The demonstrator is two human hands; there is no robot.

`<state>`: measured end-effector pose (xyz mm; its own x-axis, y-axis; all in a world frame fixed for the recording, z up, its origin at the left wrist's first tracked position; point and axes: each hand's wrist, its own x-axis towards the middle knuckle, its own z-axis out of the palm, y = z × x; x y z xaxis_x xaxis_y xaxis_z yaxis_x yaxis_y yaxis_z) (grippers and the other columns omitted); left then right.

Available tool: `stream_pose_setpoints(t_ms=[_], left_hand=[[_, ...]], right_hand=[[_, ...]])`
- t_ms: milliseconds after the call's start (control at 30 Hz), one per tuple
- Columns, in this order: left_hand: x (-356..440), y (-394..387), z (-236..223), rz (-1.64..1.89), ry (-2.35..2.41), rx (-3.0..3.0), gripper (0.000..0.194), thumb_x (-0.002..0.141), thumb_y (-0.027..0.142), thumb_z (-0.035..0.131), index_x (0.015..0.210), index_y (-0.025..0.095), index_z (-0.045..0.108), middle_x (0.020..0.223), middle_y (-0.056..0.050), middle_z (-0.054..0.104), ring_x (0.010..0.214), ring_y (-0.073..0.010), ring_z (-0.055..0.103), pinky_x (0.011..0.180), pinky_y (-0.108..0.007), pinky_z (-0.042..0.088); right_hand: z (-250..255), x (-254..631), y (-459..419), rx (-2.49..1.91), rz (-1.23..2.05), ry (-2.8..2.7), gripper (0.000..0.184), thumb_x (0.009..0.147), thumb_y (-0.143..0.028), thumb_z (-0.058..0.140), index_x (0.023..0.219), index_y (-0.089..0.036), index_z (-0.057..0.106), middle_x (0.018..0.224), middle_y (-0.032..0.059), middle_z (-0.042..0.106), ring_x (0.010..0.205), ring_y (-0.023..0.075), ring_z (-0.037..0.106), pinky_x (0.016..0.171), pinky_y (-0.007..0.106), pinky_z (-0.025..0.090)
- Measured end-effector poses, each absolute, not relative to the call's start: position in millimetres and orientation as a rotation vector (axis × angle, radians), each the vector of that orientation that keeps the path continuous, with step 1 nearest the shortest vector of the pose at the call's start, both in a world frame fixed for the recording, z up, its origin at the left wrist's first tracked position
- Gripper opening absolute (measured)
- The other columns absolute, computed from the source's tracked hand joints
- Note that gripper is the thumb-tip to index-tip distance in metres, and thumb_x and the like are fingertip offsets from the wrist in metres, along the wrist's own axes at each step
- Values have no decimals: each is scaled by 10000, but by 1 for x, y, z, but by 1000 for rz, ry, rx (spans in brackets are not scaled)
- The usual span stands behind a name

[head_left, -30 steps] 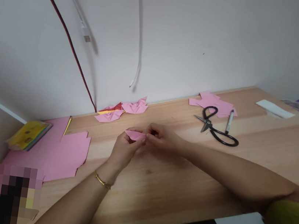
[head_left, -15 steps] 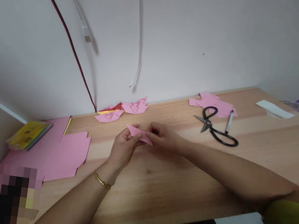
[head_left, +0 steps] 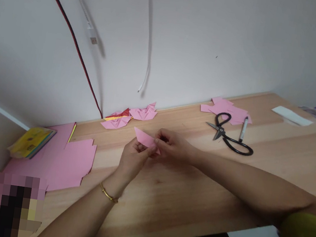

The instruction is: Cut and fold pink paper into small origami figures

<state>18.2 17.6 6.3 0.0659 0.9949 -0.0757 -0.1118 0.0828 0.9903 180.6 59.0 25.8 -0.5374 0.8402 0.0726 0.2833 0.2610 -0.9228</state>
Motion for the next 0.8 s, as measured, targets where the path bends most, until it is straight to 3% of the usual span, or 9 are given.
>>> stream_pose_setpoints(t_ms=[167, 267, 367, 467, 533, 600, 800], left_hand=[[17, 16, 5, 1119, 1247, 1073, 249, 750, 381, 654, 798, 138, 625, 665, -24, 684, 557, -125, 615, 556, -233, 479], [15, 16, 5, 1073, 1345, 1102, 282, 770, 423, 621, 723, 146, 598, 543, 8, 619, 423, -95, 518, 433, -204, 391], [9, 15, 9, 1180, 1494, 1281, 312, 831, 441, 537, 713, 156, 584, 486, 34, 533, 412, -87, 453, 425, -204, 355], [4, 13, 14, 1339, 1654, 1774, 194, 844, 335, 550, 791, 164, 624, 665, -5, 604, 620, -116, 540, 604, -238, 444], [4, 11, 15, 1246, 1493, 2169, 138, 858, 241, 528, 899, 182, 645, 839, -40, 651, 795, -144, 574, 746, -279, 465], [8, 10, 14, 1078, 1263, 2421, 202, 866, 169, 491, 1001, 202, 638, 978, -61, 656, 925, -163, 571, 832, -312, 462], [24, 10, 5, 733, 1191, 2663, 276, 870, 140, 432, 1069, 173, 620, 1038, -112, 635, 981, -226, 564, 843, -396, 473]], right_hand=[[24, 188, 70, -1148, 1103, -2142, 164, 788, -282, 485, 674, -165, 488, 598, -33, 485, 568, 98, 428, 522, 224, 302], [25, 192, 74, -1134, 1066, -2173, 122, 773, -246, 477, 684, -164, 496, 622, -26, 514, 585, 99, 449, 534, 221, 311], [25, 195, 77, -1197, 1019, -2199, 95, 760, -216, 471, 710, -159, 528, 656, -11, 558, 602, 104, 470, 546, 219, 319], [22, 197, 82, -1261, 934, -2315, 108, 744, -212, 503, 699, -150, 578, 689, 19, 604, 639, 123, 503, 575, 229, 332], [17, 197, 84, -1273, 847, -2411, 129, 743, -231, 532, 698, -146, 618, 725, 43, 625, 692, 146, 525, 614, 242, 344], [12, 197, 85, -1301, 757, -2466, 150, 754, -260, 551, 716, -151, 648, 781, 65, 636, 741, 166, 535, 647, 256, 351], [7, 196, 85, -1339, 643, -2522, 196, 760, -355, 587, 740, -183, 679, 883, 88, 609, 797, 198, 527, 708, 292, 365]])
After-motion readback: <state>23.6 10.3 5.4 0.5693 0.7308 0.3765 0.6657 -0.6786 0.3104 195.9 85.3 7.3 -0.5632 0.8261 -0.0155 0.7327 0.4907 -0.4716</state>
